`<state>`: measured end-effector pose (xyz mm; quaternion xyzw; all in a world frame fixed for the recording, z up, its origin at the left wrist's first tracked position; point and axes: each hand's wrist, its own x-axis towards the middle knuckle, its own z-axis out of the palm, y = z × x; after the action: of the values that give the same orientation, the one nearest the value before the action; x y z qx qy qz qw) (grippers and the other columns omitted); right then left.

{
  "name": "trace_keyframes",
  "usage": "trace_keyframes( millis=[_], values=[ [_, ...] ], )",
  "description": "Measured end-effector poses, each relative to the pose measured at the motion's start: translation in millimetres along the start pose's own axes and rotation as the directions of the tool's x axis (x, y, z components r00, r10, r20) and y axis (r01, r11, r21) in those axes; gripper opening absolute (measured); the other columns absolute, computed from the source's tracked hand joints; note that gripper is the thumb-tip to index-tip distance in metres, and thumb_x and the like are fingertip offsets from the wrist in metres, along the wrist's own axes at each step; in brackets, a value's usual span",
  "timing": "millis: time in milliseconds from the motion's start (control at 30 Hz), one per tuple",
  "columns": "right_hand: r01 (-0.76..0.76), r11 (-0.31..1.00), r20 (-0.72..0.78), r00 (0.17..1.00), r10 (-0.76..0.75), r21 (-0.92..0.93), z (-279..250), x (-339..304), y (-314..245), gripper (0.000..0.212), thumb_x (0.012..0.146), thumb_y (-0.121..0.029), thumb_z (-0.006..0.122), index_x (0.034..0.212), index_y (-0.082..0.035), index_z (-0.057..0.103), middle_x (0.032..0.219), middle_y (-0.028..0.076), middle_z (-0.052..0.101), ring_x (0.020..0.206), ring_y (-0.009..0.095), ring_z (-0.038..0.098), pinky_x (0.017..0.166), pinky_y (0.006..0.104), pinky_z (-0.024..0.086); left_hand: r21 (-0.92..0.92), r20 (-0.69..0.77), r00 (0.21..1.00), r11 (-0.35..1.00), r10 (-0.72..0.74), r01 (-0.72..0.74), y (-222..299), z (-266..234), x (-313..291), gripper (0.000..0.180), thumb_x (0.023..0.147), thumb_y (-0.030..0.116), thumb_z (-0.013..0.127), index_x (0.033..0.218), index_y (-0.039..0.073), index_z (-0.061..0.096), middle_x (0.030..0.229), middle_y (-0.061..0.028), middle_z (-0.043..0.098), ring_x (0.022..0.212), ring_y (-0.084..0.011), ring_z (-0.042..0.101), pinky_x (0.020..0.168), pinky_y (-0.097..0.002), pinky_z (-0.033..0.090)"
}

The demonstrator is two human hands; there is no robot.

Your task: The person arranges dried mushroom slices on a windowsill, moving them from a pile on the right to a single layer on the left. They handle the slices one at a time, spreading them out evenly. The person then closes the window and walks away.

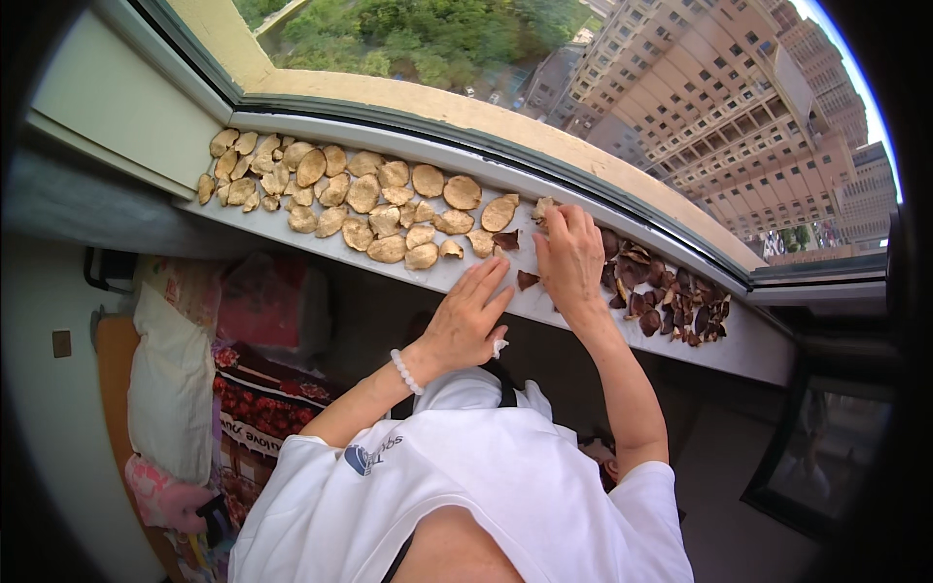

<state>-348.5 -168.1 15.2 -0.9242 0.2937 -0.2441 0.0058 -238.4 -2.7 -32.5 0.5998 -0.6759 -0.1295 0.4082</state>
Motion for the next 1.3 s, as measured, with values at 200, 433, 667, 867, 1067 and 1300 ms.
trace_keyframes(
  millis=[200,433,667,867,1067,1300],
  values=[
    [-0.053,0.999,0.051,0.997,0.053,-0.01,14,-3,6,0.033,0.08,-0.007,0.073,0.11,0.0,0.064,0.103,0.013,0.062,0.097,0.033,0.061,0.083,0.0417,0.049,0.025,0.002,1.0,1.0,-0.008,0.008,-1,1,-1,0.058,0.069,0.006,0.079,0.122,-0.005,0.062,0.151,-0.0253,0.043,0.144,-0.0422,0.037,0.119,-0.0516,0.032],
    [0.111,0.985,-0.013,0.994,-0.111,0.13,14,0,14,0.029,0.083,0.0,0.063,0.112,0.002,0.066,0.108,0.014,0.067,0.104,0.032,0.063,0.089,0.0408,0.053,0.007,-0.002,1.0,1.0,-0.007,0.007,3,-2,1,0.053,0.071,0.006,0.076,0.12,-0.007,0.061,0.151,-0.0268,0.042,0.145,-0.0403,0.036,0.119,-0.0515,0.03],
    [0.056,0.981,0.038,0.997,-0.064,0.184,-19,-11,6,0.024,0.081,0.001,0.067,0.105,-0.002,0.068,0.1,0.011,0.067,0.097,0.031,0.063,0.081,0.0402,0.054,-0.067,-0.02,1.0,0.998,0.013,-0.014,-3,-5,-1,0.055,0.067,0.004,0.079,0.12,-0.005,0.063,0.149,-0.0244,0.046,0.143,-0.0423,0.039,0.117,-0.0512,0.034],
    [0.021,0.972,0.108,0.993,-0.047,0.233,-12,-16,-7,0.018,0.079,-0.003,0.071,0.097,-0.005,0.068,0.089,0.01,0.062,0.087,0.03,0.063,0.074,0.0411,0.052,-0.126,-0.03,0.998,0.99,0.057,-0.061,-5,-9,-1,0.05,0.067,0.004,0.079,0.114,-0.006,0.065,0.146,-0.025,0.049,0.14,-0.0426,0.042,0.116,-0.0499,0.037],
    [0.046,0.99,0.176,0.982,-0.07,0.134,15,-7,-6,0.024,0.071,-0.001,0.069,0.094,-0.005,0.062,0.087,0.01,0.059,0.086,0.031,0.063,0.072,0.0425,0.052,-0.09,-0.026,0.999,0.995,0.044,-0.046,-5,-8,1,0.05,0.067,0.007,0.08,0.113,-0.007,0.065,0.143,-0.0264,0.05,0.138,-0.0429,0.044,0.115,-0.0496,0.038],
    [0.175,0.985,0.101,0.98,-0.174,-0.003,15,-15,-3,0.018,0.073,-0.003,0.066,0.089,-0.004,0.058,0.084,0.01,0.056,0.082,0.03,0.062,0.071,0.0401,0.051,-0.027,-0.034,0.999,0.999,0.026,-0.027,-1,-4,2,0.061,0.067,0.011,0.082,0.122,-0.006,0.062,0.141,-0.0274,0.05,0.138,-0.0429,0.043,0.115,-0.0499,0.037]
  ],
)
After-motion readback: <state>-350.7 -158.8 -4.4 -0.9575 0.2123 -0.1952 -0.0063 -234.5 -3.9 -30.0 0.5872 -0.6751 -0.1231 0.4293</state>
